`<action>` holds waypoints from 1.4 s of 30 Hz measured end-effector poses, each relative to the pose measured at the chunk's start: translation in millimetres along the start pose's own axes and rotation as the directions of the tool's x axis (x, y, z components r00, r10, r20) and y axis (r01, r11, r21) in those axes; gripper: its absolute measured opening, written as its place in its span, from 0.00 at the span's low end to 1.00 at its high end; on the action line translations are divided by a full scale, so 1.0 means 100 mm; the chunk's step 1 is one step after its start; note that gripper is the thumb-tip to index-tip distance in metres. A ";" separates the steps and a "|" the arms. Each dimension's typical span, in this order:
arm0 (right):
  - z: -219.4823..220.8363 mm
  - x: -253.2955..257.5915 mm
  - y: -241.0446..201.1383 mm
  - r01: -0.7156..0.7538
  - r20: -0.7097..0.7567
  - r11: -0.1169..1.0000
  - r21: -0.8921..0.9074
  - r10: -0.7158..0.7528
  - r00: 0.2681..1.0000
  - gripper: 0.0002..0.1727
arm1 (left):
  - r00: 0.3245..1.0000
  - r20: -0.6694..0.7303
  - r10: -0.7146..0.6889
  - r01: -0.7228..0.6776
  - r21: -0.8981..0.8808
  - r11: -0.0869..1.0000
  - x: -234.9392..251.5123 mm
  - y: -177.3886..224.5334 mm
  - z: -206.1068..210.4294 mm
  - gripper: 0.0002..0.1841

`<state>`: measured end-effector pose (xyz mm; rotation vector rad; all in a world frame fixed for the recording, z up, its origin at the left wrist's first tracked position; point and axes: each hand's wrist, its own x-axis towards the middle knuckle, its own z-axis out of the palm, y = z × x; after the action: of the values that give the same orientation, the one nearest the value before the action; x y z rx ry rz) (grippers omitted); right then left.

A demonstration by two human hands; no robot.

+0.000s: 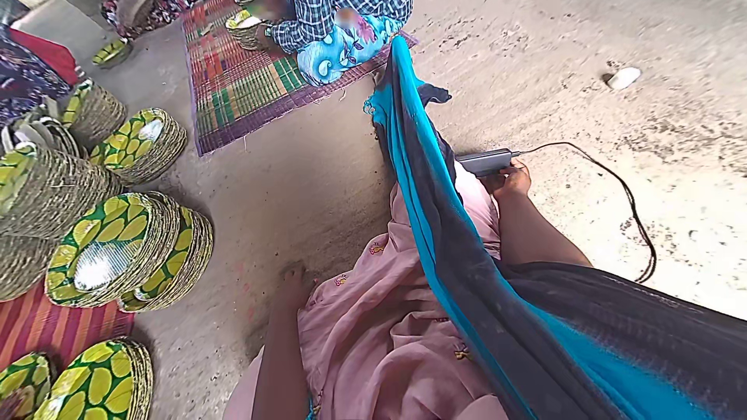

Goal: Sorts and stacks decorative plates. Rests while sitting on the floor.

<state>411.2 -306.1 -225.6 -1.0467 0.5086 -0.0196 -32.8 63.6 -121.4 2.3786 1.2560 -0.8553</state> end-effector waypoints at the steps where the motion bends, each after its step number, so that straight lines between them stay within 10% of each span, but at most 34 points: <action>1: 0.00 -0.01 0.00 0.002 -0.007 1.000 -0.003 -0.002 1.000 0.26 | 1.000 0.001 0.001 -0.001 0.001 1.000 0.00 0.00 0.00 0.38; 42: 0.02 -0.06 -0.03 -0.074 -0.069 0.997 0.024 0.075 0.995 0.23 | 1.000 0.011 0.002 -0.002 0.006 1.000 -0.02 0.01 0.00 0.38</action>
<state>407.9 -304.1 -220.0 -1.0080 0.6094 0.0042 -33.1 62.0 -120.0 2.3762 1.2484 -0.8710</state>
